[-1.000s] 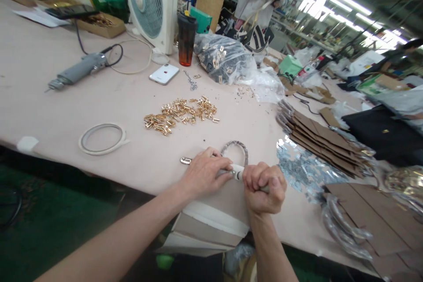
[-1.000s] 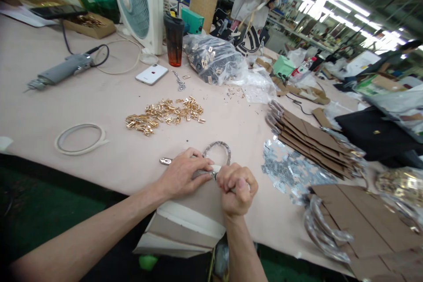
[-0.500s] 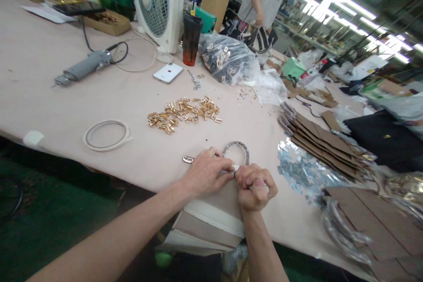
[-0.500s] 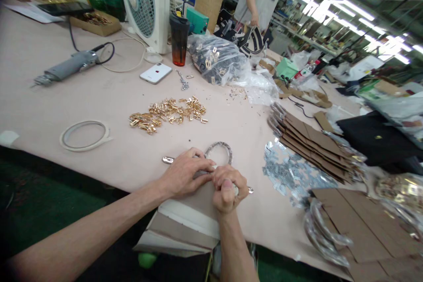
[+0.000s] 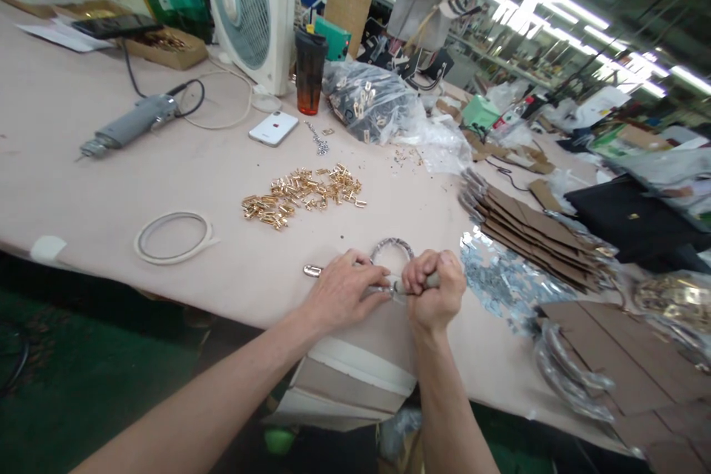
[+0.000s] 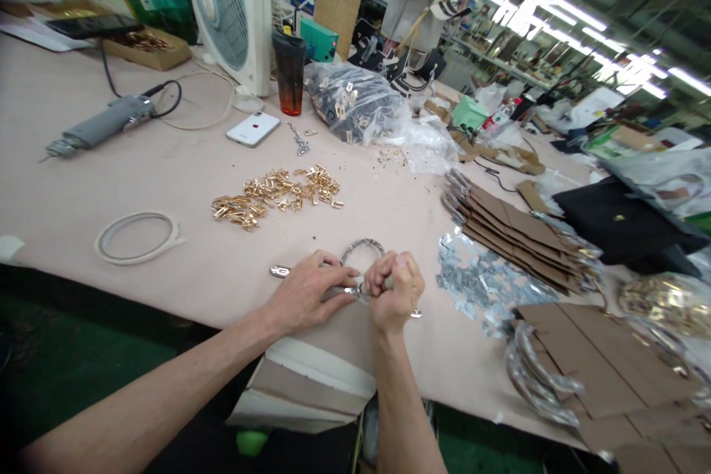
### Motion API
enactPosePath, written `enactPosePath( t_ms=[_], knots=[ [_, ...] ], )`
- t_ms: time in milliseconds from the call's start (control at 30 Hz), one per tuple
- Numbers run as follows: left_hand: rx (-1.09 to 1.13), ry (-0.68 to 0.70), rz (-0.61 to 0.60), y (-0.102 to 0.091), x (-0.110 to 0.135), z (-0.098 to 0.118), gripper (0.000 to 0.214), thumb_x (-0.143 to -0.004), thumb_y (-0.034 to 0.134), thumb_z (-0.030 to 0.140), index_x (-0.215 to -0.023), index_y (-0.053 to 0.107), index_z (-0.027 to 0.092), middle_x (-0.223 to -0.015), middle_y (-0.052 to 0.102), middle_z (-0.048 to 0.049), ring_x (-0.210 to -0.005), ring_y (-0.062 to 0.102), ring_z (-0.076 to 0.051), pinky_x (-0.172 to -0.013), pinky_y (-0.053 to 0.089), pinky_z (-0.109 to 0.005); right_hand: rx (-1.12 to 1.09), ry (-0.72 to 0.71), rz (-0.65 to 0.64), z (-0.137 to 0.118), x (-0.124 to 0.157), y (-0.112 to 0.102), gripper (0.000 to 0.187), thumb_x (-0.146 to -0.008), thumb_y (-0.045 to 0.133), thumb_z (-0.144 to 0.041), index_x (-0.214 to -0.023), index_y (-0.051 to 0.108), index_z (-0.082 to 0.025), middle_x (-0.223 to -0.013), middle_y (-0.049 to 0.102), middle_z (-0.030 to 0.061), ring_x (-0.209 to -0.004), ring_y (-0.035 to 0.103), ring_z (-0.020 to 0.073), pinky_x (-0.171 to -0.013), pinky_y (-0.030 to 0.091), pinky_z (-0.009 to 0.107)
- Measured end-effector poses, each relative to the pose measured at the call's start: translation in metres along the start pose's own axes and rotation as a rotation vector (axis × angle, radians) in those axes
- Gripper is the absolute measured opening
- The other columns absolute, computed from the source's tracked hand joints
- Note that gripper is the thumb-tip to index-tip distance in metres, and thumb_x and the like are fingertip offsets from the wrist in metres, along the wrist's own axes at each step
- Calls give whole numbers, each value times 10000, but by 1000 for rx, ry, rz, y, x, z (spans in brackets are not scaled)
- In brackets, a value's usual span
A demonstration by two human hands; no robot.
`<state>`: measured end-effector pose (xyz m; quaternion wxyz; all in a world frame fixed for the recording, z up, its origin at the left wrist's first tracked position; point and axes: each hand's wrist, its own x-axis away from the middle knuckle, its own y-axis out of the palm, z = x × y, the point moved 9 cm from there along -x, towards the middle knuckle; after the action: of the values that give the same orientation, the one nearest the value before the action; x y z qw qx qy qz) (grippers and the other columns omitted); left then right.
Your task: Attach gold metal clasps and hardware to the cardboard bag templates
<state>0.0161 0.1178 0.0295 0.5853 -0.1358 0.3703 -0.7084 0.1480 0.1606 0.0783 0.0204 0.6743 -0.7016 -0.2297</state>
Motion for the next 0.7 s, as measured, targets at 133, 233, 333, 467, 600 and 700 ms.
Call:
enactPosePath(
  t_ms=[133, 233, 333, 467, 600, 700],
  knots=[
    [25, 7, 17, 1, 0, 0, 289, -946, 710, 397, -1219, 708, 302, -1137, 771, -12, -1185, 572, -258, -994, 495, -417, -54, -23, -28, -12, 1, 0, 348, -965, 522, -315, -637, 476, -209, -513, 396, -78, -359, 307, 62, -355, 300, 194],
    [17, 8, 23, 0, 1, 0, 280, -938, 718, 390, -1203, 711, 302, -1094, 774, -12, -1173, 575, -259, -979, 501, -410, -12, 22, -74, 2, 6, 5, 374, -977, 539, -332, -629, 479, -207, -500, 401, -77, -353, 308, 60, -340, 270, 183],
    [-9, 13, 17, -1, 1, 2, 239, -929, 724, 383, -1156, 722, 308, -1053, 758, -22, -1160, 580, -257, -957, 505, -404, 35, 58, -76, 13, 10, 8, 376, -981, 560, -343, -637, 485, -209, -501, 409, -79, -353, 309, 62, -331, 270, 182],
    [-31, -2, 19, -2, 2, 3, 219, -942, 698, 416, -1132, 730, 313, -1046, 730, -45, -1148, 583, -260, -951, 509, -403, 35, -25, -82, -3, 12, 11, 375, -970, 568, -324, -622, 485, -211, -495, 405, -76, -358, 326, 69, -342, 285, 196],
    [-36, -3, 13, -2, 1, 3, 208, -964, 660, 429, -1119, 742, 316, -1045, 721, -56, -1148, 577, -262, -967, 507, -405, 54, -90, -77, -8, 17, 11, 374, -962, 572, -310, -610, 487, -214, -489, 405, -71, -369, 353, 81, -358, 287, 213],
    [-33, 2, 4, -1, 1, 3, 188, -978, 645, 418, -1106, 741, 319, -1014, 727, -43, -1157, 573, -258, -969, 499, -398, 94, -35, -91, 3, 17, 10, 376, -961, 578, -317, -611, 485, -214, -491, 418, -70, -371, 342, 80, -355, 272, 215]
  ],
)
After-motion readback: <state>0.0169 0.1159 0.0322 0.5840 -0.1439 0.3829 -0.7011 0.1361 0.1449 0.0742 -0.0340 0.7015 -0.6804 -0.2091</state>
